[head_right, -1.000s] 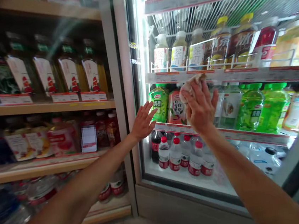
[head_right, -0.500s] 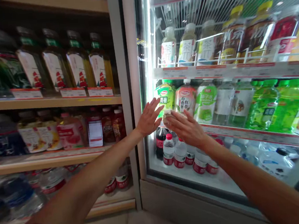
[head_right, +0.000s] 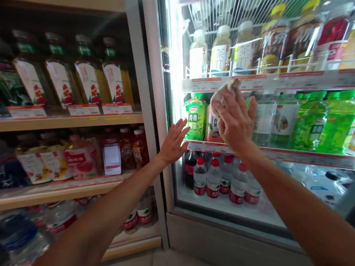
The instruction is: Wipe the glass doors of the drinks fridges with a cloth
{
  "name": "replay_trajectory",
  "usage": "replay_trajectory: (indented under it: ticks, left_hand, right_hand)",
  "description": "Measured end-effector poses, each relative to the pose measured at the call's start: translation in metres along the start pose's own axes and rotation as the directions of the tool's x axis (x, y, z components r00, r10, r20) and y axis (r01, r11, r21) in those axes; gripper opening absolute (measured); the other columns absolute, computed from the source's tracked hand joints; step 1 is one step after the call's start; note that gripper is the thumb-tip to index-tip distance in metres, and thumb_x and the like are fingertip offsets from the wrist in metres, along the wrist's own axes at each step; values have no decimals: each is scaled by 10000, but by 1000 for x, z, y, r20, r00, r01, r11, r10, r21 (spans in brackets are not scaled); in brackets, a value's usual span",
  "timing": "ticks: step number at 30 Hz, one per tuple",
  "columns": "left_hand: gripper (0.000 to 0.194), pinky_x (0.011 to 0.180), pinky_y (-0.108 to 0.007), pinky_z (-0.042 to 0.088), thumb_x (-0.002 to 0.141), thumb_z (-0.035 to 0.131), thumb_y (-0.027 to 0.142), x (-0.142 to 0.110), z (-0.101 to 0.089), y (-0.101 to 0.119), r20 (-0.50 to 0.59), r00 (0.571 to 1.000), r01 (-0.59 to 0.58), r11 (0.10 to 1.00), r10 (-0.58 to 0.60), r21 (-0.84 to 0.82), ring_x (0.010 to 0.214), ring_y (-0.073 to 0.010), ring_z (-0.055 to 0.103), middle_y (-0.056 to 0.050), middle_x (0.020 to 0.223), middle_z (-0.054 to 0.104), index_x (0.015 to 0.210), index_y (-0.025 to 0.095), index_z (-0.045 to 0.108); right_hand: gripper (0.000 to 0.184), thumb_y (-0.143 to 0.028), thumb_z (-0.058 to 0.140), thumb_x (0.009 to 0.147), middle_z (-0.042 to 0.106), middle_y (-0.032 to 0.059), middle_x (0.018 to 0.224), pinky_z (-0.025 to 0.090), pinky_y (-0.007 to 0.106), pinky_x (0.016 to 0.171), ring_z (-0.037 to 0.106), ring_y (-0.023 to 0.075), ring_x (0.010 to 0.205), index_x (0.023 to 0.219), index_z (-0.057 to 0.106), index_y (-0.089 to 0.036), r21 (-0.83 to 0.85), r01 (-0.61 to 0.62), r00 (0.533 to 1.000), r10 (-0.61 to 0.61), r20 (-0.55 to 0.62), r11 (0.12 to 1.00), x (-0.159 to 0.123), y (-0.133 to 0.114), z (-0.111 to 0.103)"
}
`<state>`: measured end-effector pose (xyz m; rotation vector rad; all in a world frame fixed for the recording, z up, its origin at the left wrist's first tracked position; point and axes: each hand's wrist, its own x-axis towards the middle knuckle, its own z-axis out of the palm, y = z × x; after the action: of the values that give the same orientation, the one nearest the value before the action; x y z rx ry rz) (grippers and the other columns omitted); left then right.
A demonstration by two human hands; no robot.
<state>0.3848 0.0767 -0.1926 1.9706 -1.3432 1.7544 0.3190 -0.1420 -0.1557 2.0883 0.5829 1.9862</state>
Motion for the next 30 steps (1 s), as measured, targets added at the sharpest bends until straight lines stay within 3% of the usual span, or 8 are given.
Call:
replay_trajectory:
  ticks: [2,5,10,12,15,20,25,30]
  left_hand:
    - [481,1076,-442,290,885,375,220,0,-1,-1,2,1000,-8,1000,8,-2,1383,-212,134,-166,1398,358,1345,128,268]
    - [487,1076,-442,295,883,373,210,-1,-3,-2,36,999,-36,999,37,-23,1382,-210,137,-161,1400,357,1350,132,259]
    - [510,1078,-469,285,876,375,188,-2,-4,0,27,1000,1,1000,0,-31,1383,-219,131,-165,1407,343,1363,135,235]
    - [507,1072,-463,300,871,388,178,-1,-5,1,7,1000,-8,1000,8,-26,1380,-222,146,-169,1391,365,1356,130,250]
    - [501,1061,-445,330,865,402,164,-2,-6,0,9,999,-47,999,47,-20,1375,-218,170,-166,1374,388,1346,130,268]
    - [501,1058,-458,334,854,413,149,-3,-7,2,-6,1000,-13,1000,13,-5,1374,-225,171,-169,1372,390,1336,124,278]
    - [496,1057,-433,340,850,409,136,-4,-10,1,24,999,-41,999,41,1,1372,-213,178,-175,1364,404,1330,115,286]
    - [510,1061,-436,326,852,409,155,-6,-7,1,8,1000,-20,999,20,25,1372,-214,175,-161,1376,396,1345,136,276]
  right_hand:
    - [452,-209,410,863,364,0,1430,137,472,1122,198,202,1376,1309,420,-274,51,158,985,-161,55,986,-6,-7,1]
    - [476,-184,441,851,435,-23,1384,102,430,1143,243,159,1359,1313,404,-294,145,439,870,-460,175,887,-6,-10,0]
    - [428,-209,425,859,387,42,1415,126,521,1105,238,237,1361,1281,462,-269,10,-3,1000,3,-12,1000,5,0,0]
    - [454,-206,436,856,413,19,1399,149,482,1118,232,212,1365,1303,430,-278,58,161,986,-163,28,985,-3,-4,-1]
    - [524,-170,466,841,460,-17,1364,120,435,1146,266,165,1350,1339,364,-298,169,459,862,-483,154,872,-12,-5,-3]
    - [511,-197,414,863,321,28,1453,114,542,1109,218,258,1367,1361,344,-292,43,-1,1000,2,-28,999,10,11,-4]
    - [598,-200,420,860,346,-57,1438,184,440,1132,251,159,1358,1392,208,-373,209,345,912,-379,155,915,4,5,-1]
    - [577,-204,403,857,294,13,1465,88,582,1104,162,260,1384,1400,243,-314,55,-28,999,26,39,998,14,1,2]
